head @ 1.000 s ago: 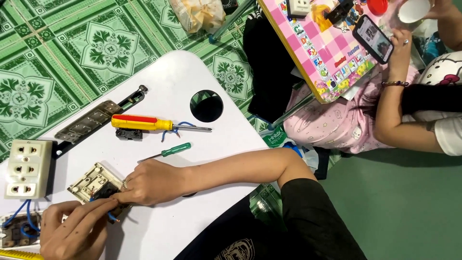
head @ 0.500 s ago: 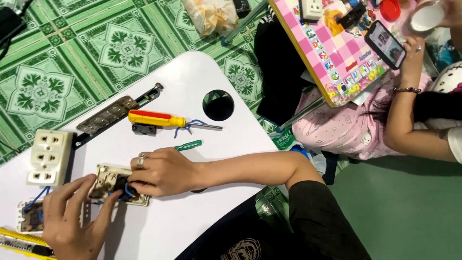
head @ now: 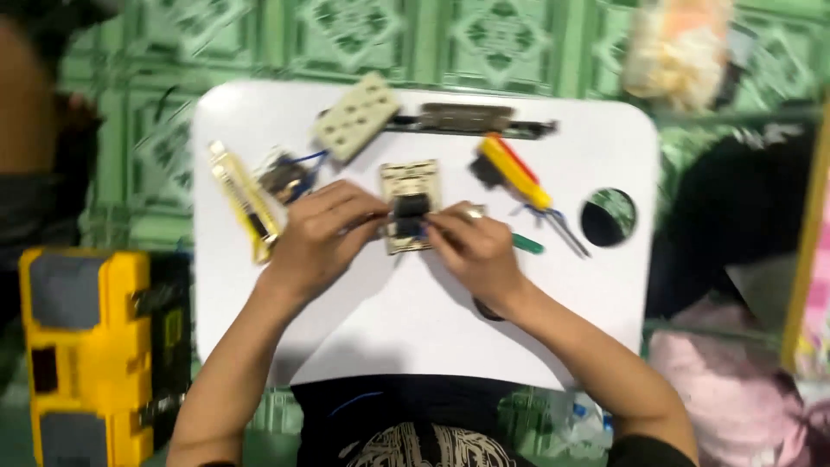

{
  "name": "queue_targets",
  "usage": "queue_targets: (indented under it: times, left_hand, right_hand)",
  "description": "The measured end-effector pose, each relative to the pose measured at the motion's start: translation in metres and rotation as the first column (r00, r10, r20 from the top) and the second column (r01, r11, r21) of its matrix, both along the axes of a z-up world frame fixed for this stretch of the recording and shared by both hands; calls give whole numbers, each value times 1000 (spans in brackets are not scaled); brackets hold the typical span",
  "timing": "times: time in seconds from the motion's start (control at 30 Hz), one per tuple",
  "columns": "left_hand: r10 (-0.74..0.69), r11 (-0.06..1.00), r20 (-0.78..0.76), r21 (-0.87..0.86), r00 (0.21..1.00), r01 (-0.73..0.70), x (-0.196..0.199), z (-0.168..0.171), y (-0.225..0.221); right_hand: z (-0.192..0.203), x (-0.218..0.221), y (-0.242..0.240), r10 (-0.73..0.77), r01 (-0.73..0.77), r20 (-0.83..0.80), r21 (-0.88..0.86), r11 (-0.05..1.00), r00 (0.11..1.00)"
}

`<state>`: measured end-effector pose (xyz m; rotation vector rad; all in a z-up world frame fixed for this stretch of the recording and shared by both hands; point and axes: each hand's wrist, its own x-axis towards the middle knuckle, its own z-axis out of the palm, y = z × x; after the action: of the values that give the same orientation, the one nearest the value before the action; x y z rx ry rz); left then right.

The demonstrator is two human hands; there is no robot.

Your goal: Wiring and assembling electrical switches and sockets on a portable table.

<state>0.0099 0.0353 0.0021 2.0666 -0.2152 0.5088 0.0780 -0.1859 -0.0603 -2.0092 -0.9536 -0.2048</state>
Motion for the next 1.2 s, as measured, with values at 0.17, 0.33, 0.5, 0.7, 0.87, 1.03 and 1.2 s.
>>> queue_targets:
  times: [0.17,0.33,0.5,0.7,0.87,1.03,1.2]
  left_hand:
    - [44,995,28,-92,999,-41,-2,2,3]
    - [26,991,-48,-132,999,-32,-5,-4,9]
    - [-10,944,-163,-326,987,-44,-5,-9,4]
    - [-53,911,-199,-411,979,-34,-3,-20,5]
    - [34,984,-183,-167,982,-65,-10,-28,-6]
    - [124,980,-102,167,987,-106,-11,-39,-22]
    - [259,931,2,267,966,-251,-13,-53,-33]
  right_hand:
    - [14,-3,7,25,-26,-96,-12,1000,995]
    - [15,-3,8,19,-23,-130,-33,999,991]
    - [15,-1,6,32,-30,-182,12,999,983]
    - [25,1,2,49,-52,-244,-5,999,968]
    - [29,11,-10,13,1,-163,84,996,987]
    - [50,21,-11,-29,19,50,186,982,998]
    - [63,31,-15,-21,2,105,174,985,994]
